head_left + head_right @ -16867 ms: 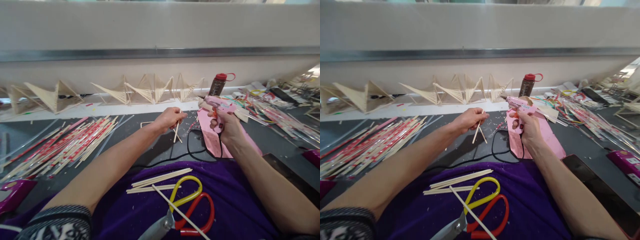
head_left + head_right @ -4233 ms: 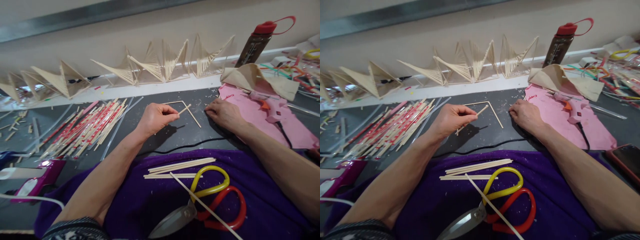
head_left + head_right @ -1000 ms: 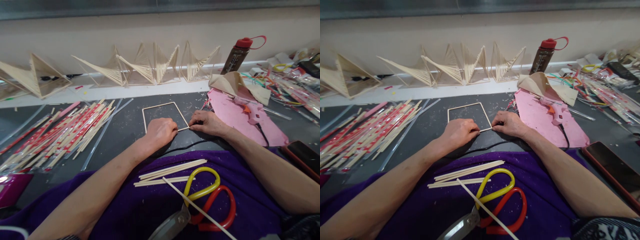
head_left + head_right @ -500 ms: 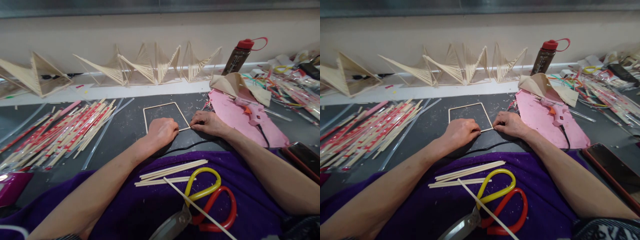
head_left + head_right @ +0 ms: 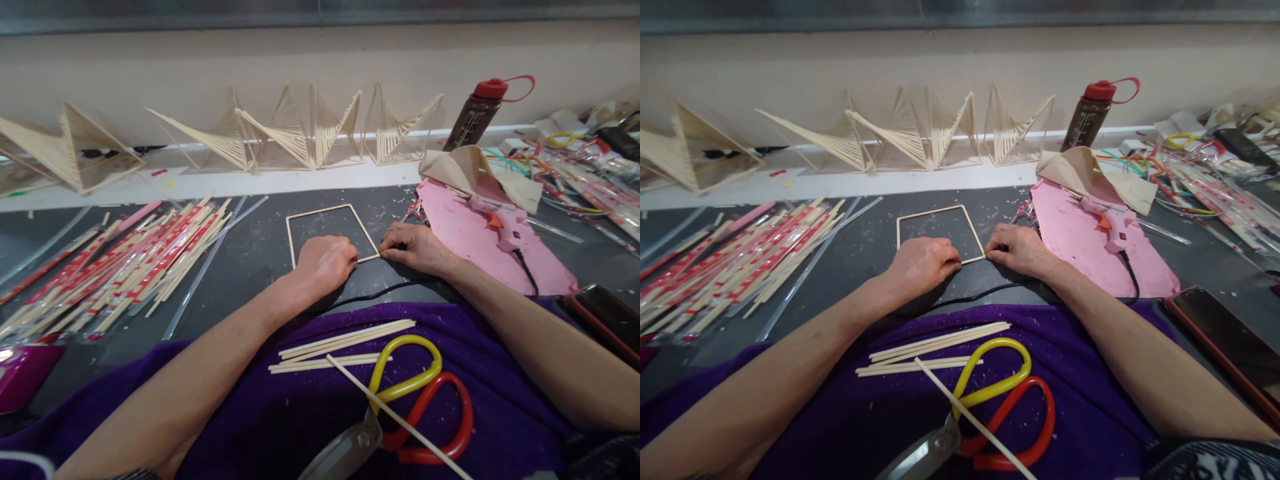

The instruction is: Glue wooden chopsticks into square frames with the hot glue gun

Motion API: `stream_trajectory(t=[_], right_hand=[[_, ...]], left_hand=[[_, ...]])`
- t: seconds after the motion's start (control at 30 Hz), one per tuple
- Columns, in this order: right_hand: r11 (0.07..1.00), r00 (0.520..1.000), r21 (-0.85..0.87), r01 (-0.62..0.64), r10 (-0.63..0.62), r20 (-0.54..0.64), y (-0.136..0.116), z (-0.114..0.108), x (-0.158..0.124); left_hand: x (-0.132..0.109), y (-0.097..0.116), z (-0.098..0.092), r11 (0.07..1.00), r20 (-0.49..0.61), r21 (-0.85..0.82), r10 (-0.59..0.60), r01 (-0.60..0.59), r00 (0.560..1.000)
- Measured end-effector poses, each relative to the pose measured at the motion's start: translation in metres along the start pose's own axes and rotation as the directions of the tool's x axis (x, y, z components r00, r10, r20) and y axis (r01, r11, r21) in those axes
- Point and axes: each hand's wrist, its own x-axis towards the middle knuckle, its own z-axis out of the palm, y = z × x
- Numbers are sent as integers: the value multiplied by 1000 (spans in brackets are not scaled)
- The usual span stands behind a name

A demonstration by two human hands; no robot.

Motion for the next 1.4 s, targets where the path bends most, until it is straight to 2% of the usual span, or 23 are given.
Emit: stream_trajectory(t=[0.47, 0.77, 0.93, 1.07, 1.3, 1.4], right_hand=[[1000, 1000, 23, 13, -13, -21, 1, 4, -1], [1000, 999, 15, 17, -17, -31, -1, 4, 0], [994, 999, 108, 32, -37, 38, 3, -3, 1], [973, 999, 226, -47, 45, 14, 6, -7, 0], [935, 977, 303, -184, 207, -45, 2, -5, -2], [946, 980, 277, -168, 190, -53, 1, -5, -2]], left_hand=[[1, 0, 1, 999, -8, 18, 40, -40, 999], [2, 1, 1, 999, -5, 40, 12, -12, 1000], [2, -1, 1, 999, 7, 41, 12, -12, 1000], [-1, -2, 2, 999, -21, 37, 25, -24, 999], [-3, 0, 0, 998, -12, 51, 25, -25, 1000], [-3, 0, 0, 999, -9, 44, 19, -19, 1000]])
